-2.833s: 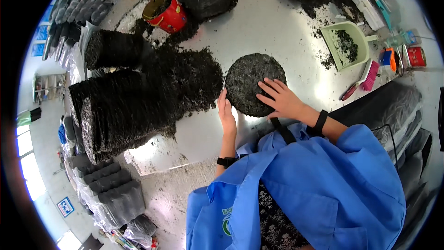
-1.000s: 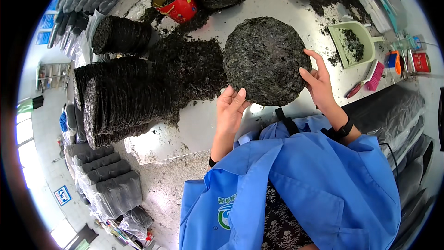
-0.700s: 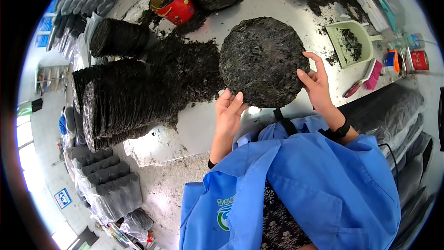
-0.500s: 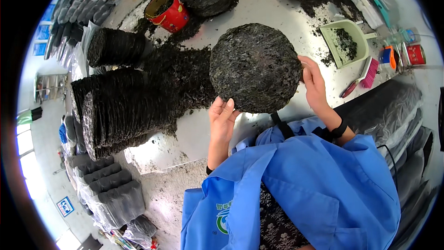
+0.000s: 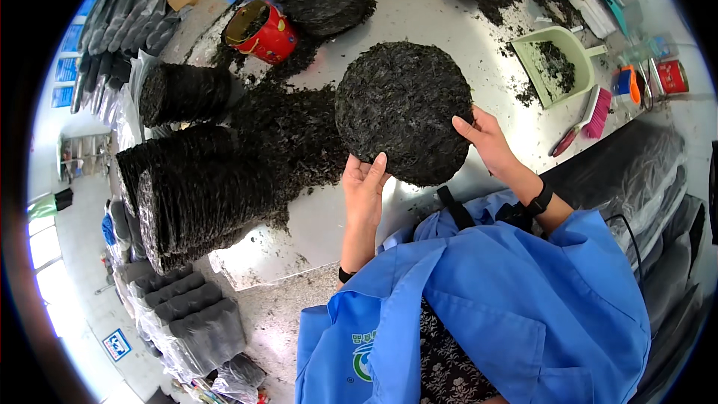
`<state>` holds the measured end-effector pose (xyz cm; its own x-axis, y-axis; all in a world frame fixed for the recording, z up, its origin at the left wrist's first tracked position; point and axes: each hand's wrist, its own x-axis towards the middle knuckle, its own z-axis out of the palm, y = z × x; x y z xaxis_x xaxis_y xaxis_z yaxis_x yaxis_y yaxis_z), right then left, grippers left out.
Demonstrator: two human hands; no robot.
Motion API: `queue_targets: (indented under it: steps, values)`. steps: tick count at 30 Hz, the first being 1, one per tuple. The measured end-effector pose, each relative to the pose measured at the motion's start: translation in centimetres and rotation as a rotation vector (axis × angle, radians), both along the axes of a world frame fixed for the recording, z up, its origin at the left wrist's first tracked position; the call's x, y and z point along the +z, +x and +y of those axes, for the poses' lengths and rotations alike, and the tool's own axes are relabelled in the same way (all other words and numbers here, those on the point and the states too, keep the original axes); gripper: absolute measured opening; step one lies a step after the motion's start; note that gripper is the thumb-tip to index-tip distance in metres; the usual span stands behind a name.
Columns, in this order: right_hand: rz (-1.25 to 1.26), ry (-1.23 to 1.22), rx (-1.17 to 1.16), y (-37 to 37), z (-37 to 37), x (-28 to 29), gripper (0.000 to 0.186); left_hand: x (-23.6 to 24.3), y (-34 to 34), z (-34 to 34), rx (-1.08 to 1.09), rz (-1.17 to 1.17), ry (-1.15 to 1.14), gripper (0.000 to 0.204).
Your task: The person handles large, dark, circular compressed seaweed cakes on a metal table. They separate the cakes, inspect them, and place loose debris into a dustpan. Another person in a blue uniform is visible in the background performing similar tasks.
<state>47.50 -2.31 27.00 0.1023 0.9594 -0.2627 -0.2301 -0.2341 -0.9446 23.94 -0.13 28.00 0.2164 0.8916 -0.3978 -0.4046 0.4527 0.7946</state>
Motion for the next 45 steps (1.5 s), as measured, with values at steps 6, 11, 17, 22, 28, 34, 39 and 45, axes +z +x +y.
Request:
queue_targets:
  steps: [6, 11, 17, 22, 28, 34, 39, 45]
  values:
    - [-0.037, -0.171, -0.151, 5.2, 0.3, -3.7, 0.036, -1.6, 0.1, 0.4, 0.055, 0.081, -0.009, 0.029]
    - [-0.859, -0.473, -0.991, 24.1, -1.2, -18.8, 0.067, -1.0, -0.3, 0.2, 0.079, 0.043, -0.034, 0.026]
    - [-1.031, -0.734, -0.923, 28.6, -0.7, -17.5, 0.055, -3.0, -0.8, 0.4, 0.092, -0.061, -0.019, 0.039]
    - [-1.191, -0.551, -0.840, 27.9, -1.9, -20.8, 0.035, -2.5, -0.9, 0.5, 0.116, -0.059, -0.045, 0.033]
    - [-0.734, -0.322, -0.716, 21.9, -6.3, -19.9, 0.036, -4.1, -1.2, 0.6, 0.153, -0.108, -0.092, 0.031]
    - [-1.031, -0.626, -0.075, 16.7, -6.5, -12.0, 0.051, -4.4, -2.5, -0.4, 0.114, -0.162, -0.057, 0.033]
    - [-1.345, 0.139, 0.035, 12.2, -5.4, -7.7, 0.047, -5.1, -4.7, -1.4, 0.281, -0.173, -0.017, 0.035]
    - [-1.315, 0.620, 0.589, 2.1, -2.4, -2.4, 0.062, -3.8, -8.9, -2.6, 0.479, -0.328, -0.009, 0.050]
